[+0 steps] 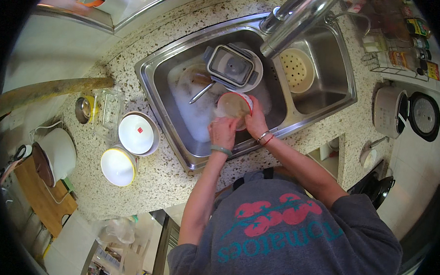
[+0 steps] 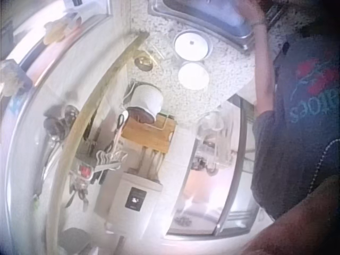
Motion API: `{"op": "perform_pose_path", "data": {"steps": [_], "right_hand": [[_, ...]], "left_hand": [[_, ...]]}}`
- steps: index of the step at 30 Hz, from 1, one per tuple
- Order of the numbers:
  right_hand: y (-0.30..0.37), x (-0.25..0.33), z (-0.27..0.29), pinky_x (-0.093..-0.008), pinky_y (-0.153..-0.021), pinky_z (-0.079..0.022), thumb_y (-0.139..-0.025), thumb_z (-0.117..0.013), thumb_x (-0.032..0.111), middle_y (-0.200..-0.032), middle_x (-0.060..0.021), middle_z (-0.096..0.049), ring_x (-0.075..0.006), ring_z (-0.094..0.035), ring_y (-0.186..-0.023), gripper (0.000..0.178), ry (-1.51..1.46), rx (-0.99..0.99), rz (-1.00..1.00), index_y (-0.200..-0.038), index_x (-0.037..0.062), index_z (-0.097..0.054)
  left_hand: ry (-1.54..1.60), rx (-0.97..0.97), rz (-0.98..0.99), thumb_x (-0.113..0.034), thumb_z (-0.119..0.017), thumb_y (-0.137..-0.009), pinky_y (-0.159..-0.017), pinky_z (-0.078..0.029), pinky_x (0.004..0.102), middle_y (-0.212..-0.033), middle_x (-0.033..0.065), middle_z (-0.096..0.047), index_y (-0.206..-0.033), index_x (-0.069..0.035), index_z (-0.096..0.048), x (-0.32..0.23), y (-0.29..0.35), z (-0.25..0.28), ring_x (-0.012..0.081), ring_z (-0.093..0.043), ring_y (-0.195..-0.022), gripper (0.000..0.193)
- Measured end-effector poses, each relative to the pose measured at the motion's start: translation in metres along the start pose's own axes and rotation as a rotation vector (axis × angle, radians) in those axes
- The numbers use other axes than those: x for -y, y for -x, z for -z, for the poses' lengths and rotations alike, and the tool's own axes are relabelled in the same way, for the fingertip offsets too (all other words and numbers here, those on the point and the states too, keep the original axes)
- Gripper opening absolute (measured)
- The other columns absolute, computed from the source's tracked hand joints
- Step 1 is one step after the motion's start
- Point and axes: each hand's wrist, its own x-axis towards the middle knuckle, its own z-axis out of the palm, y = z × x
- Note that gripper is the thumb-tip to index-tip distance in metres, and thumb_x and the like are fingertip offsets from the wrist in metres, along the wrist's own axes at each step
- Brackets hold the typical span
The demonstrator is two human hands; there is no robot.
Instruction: The person washes various kitchen items in a double-basin stainless steel sink using a sponge and soapy water. They scrub and rinse a red and white patterned bowl, a white bowl, a small white bowl, a clear glass, and a white plate, placing each cleaned item on the countertop to the left of the sink.
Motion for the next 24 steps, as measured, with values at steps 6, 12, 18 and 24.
{"op": "perform_pose_path", "data": {"steps": [6, 12, 18, 24], "right_hand": [[0.012, 0.033, -0.001, -0.0367, -0.101, -0.033, -0.068, -0.04, -0.011, -0.12, -0.0201, -0.047, -0.0327, -0.044, -0.117, 0.06, -0.282, -0.049, 0.02, -0.127, 0.0018, -0.036], [0.016, 0.049, -0.003, -0.0382, -0.099, -0.035, -0.072, -0.04, -0.011, -0.119, -0.0199, -0.049, -0.0346, -0.047, -0.113, 0.059, -0.373, -0.072, 0.113, -0.128, 0.0022, -0.035], [0.007, 0.051, 0.015, -0.0433, -0.093, -0.038, -0.073, -0.044, -0.009, -0.118, -0.0268, -0.046, -0.0416, -0.048, -0.104, 0.057, -0.011, 0.074, 0.324, -0.128, 0.0019, -0.034], [-0.024, 0.077, 0.05, -0.0482, -0.084, -0.044, -0.072, -0.05, -0.004, -0.105, -0.0312, -0.054, -0.0467, -0.053, -0.098, 0.059, 0.113, 0.489, -0.035, -0.129, 0.0004, -0.034]], "left_hand": [[0.734, -0.312, 0.579, -0.023, -0.071, -0.078, -0.078, -0.046, 0.0315, -0.099, 0.0058, -0.062, -0.114, -0.003, -0.054, 0.028, -0.012, -0.011, 0.0173, -0.059, -0.087, 0.044], [0.905, -0.158, 0.445, -0.017, -0.072, -0.075, -0.08, -0.047, 0.0305, -0.109, 0.0084, -0.062, -0.117, -0.003, -0.055, 0.012, -0.015, -0.01, 0.018, -0.06, -0.093, 0.047], [0.449, -0.109, 0.318, -0.018, -0.071, -0.074, -0.078, -0.049, 0.0336, -0.101, 0.014, -0.066, -0.107, -0.003, -0.061, 0.012, -0.022, 0.009, 0.0252, -0.064, -0.089, 0.038], [0.158, -0.032, 0.292, -0.02, -0.067, -0.077, -0.077, -0.049, 0.0364, -0.102, 0.0165, -0.065, -0.111, -0.006, -0.06, 0.012, -0.029, 0.014, 0.0306, -0.064, -0.091, 0.037]]}}
